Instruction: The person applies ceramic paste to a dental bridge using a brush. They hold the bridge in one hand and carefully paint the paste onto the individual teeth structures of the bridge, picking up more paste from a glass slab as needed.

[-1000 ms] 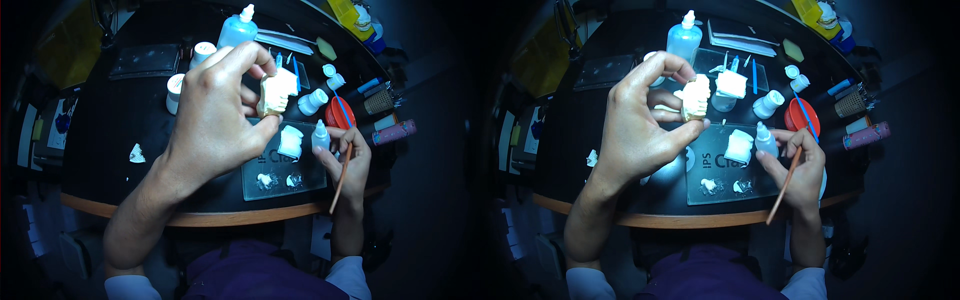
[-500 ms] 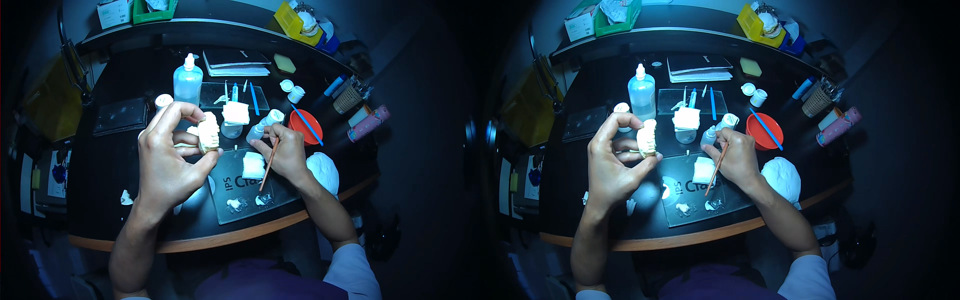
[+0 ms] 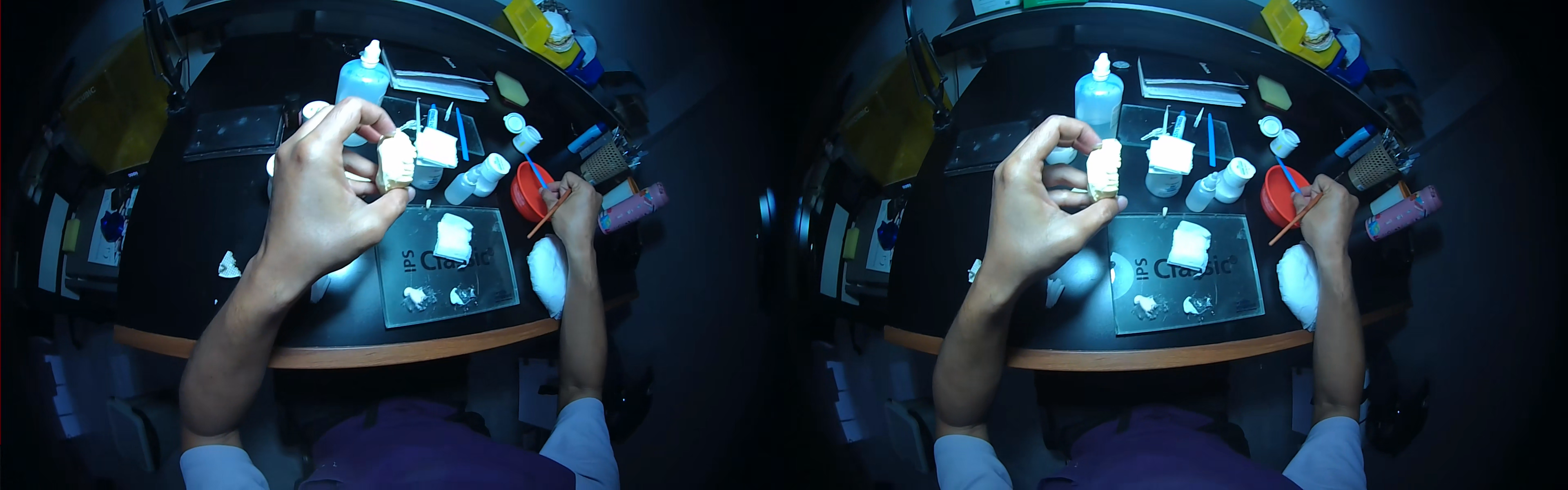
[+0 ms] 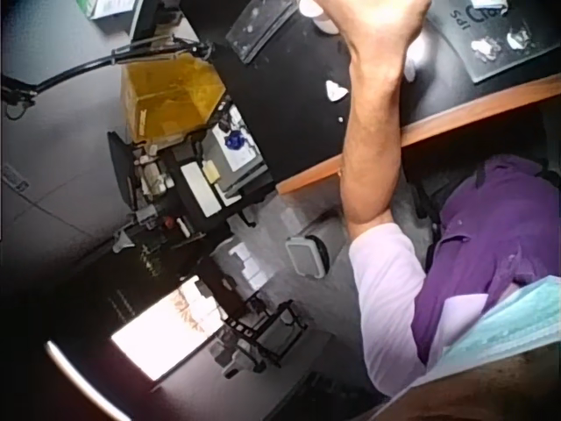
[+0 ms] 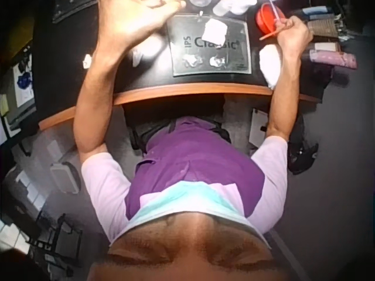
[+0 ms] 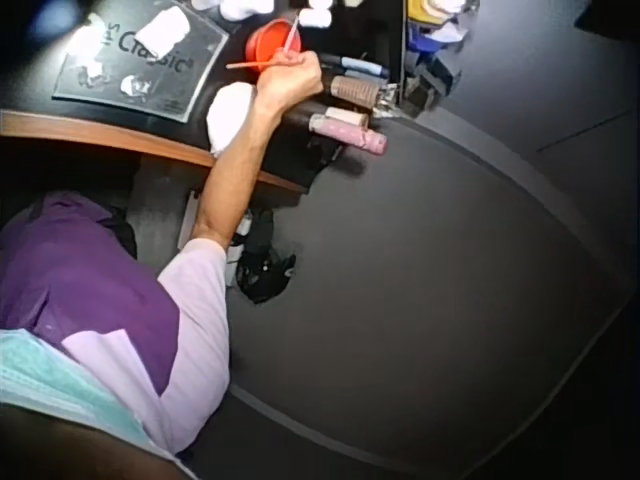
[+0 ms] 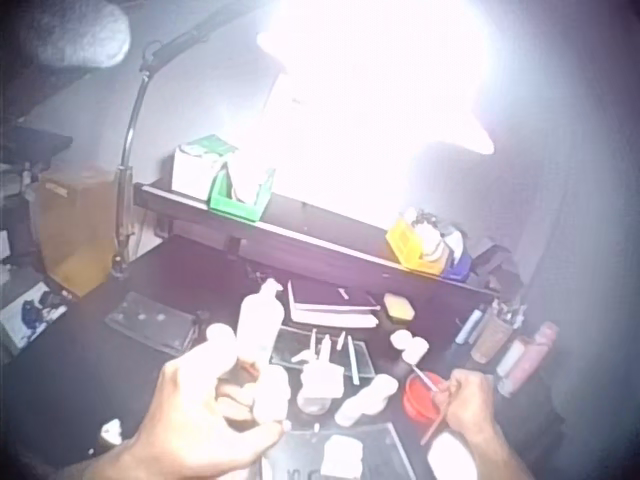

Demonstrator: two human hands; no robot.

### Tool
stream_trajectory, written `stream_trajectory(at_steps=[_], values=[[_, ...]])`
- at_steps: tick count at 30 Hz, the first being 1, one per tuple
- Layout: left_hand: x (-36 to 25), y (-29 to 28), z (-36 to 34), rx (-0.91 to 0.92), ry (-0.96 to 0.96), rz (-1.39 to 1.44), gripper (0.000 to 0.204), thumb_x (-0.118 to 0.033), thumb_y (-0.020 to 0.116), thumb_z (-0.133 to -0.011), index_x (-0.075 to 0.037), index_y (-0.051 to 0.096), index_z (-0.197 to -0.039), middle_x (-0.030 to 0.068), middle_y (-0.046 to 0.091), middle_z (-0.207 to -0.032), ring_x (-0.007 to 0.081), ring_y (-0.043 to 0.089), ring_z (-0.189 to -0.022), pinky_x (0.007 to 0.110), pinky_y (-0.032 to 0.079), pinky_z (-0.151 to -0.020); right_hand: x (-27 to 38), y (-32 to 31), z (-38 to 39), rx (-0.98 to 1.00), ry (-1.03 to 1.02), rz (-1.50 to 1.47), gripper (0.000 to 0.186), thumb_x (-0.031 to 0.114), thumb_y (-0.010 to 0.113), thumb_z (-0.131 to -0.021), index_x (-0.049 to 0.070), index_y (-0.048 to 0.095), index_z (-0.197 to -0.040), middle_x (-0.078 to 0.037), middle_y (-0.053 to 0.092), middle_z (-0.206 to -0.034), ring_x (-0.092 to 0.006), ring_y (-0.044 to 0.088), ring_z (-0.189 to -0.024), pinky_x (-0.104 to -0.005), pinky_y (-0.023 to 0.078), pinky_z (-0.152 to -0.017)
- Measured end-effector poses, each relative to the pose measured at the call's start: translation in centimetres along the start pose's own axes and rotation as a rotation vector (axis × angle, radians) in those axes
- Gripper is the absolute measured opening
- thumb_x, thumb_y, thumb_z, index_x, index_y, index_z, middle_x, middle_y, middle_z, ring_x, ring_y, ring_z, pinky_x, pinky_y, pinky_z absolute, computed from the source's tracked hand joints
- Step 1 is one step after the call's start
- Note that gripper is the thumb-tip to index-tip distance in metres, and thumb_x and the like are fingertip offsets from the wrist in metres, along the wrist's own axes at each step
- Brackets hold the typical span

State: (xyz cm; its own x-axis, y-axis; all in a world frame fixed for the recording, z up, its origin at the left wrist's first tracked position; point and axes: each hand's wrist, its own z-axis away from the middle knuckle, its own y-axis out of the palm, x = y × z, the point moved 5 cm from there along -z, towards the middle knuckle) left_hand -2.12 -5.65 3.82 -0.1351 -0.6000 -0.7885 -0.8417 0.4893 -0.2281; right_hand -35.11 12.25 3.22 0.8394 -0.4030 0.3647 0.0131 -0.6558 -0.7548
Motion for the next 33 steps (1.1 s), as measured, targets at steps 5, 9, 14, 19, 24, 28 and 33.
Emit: stream_trajectory(at_steps=[5, 9, 14, 19, 24, 28, 33], values=[[0.7, 0.0, 0.1, -0.009, -0.032, -0.004, 0.044, 0.008, 0.085, -0.073, 0.002, 0.064, -0.112, 0.0166, 0.065, -0.117, 0.0236, 0.079, -0.096, 0.033, 0.070, -0.080, 6.2, -3.1, 5.6, -0.106, -0.151, -0.212, 0.037, -0.001, 0.078, -0.093, 0.001, 0.049, -0.071, -0.011, 0.073, -0.076, -0.0052, 0.062, -0.067, -0.0239, 0.048, -0.057], [0.0, -0.3, 0.6, -0.023, -0.043, 0.000, 0.046, 0.010, 0.085, -0.073, 0.000, 0.064, -0.113, 0.0139, 0.067, -0.114, 0.0197, 0.079, -0.094, 0.032, 0.068, -0.081, 12.0, -2.5, 15.1, 0.169, -0.257, -0.376, 0.040, -0.006, 0.085, -0.081, 0.004, 0.049, -0.068, -0.019, 0.080, -0.088, -0.0174, 0.074, -0.064, -0.0263, 0.052, -0.056], [-0.1, 0.3, 0.5, 0.000, -0.040, 0.010, 0.048, 0.010, 0.085, -0.072, 0.001, 0.064, -0.114, 0.0124, 0.067, -0.114, 0.0178, 0.078, -0.094, 0.031, 0.068, -0.082, 14.9, -2.1, 18.3, 0.197, -0.315, -0.462, 0.037, -0.007, 0.086, -0.079, 0.005, 0.053, -0.066, -0.020, 0.080, -0.088, -0.0194, 0.069, -0.056, -0.0275, 0.049, -0.047], [0.0, 0.6, 0.5, 0.005, -0.045, 0.025, 0.047, 0.010, 0.084, -0.073, 0.001, 0.064, -0.114, 0.0131, 0.065, -0.117, 0.0174, 0.078, -0.095, 0.031, 0.068, -0.082, 14.6, -1.4, 19.2, 0.207, -0.376, -0.393, 0.039, -0.007, 0.086, -0.078, 0.005, 0.051, -0.064, -0.018, 0.078, -0.082, -0.0190, 0.063, -0.049, -0.0289, 0.047, -0.045], [-0.3, 0.5, 0.6, -0.006, -0.039, 0.013, 0.046, 0.011, 0.084, -0.073, 0.001, 0.064, -0.113, 0.0128, 0.066, -0.115, 0.0176, 0.078, -0.095, 0.031, 0.068, -0.082, 14.3, -1.3, 19.1, 0.198, -0.364, -0.368, 0.040, -0.006, 0.086, -0.078, 0.005, 0.050, -0.063, -0.017, 0.077, -0.078, -0.0192, 0.063, -0.049, -0.0284, 0.047, -0.046], [-0.2, 0.6, 0.6, -0.006, -0.040, 0.013, 0.046, 0.010, 0.084, -0.073, 0.001, 0.064, -0.113, 0.0124, 0.068, -0.113, 0.0180, 0.078, -0.094, 0.031, 0.069, -0.082, 14.4, -1.5, 18.9, 0.202, -0.351, -0.364, 0.040, -0.006, 0.086, -0.078, 0.005, 0.051, -0.062, -0.017, 0.077, -0.078, -0.0190, 0.063, -0.049, -0.0287, 0.047, -0.046], [-0.3, 0.4, 0.6, -0.003, -0.023, -0.016, 0.045, 0.010, 0.084, -0.073, 0.001, 0.064, -0.113, 0.0125, 0.068, -0.113, 0.0184, 0.078, -0.094, 0.032, 0.069, -0.082, 14.0, -1.4, 18.7, 0.224, -0.325, -0.328, 0.039, -0.006, 0.085, -0.078, 0.004, 0.052, -0.062, -0.017, 0.077, -0.078, -0.0191, 0.064, -0.050, -0.0288, 0.046, -0.046]])
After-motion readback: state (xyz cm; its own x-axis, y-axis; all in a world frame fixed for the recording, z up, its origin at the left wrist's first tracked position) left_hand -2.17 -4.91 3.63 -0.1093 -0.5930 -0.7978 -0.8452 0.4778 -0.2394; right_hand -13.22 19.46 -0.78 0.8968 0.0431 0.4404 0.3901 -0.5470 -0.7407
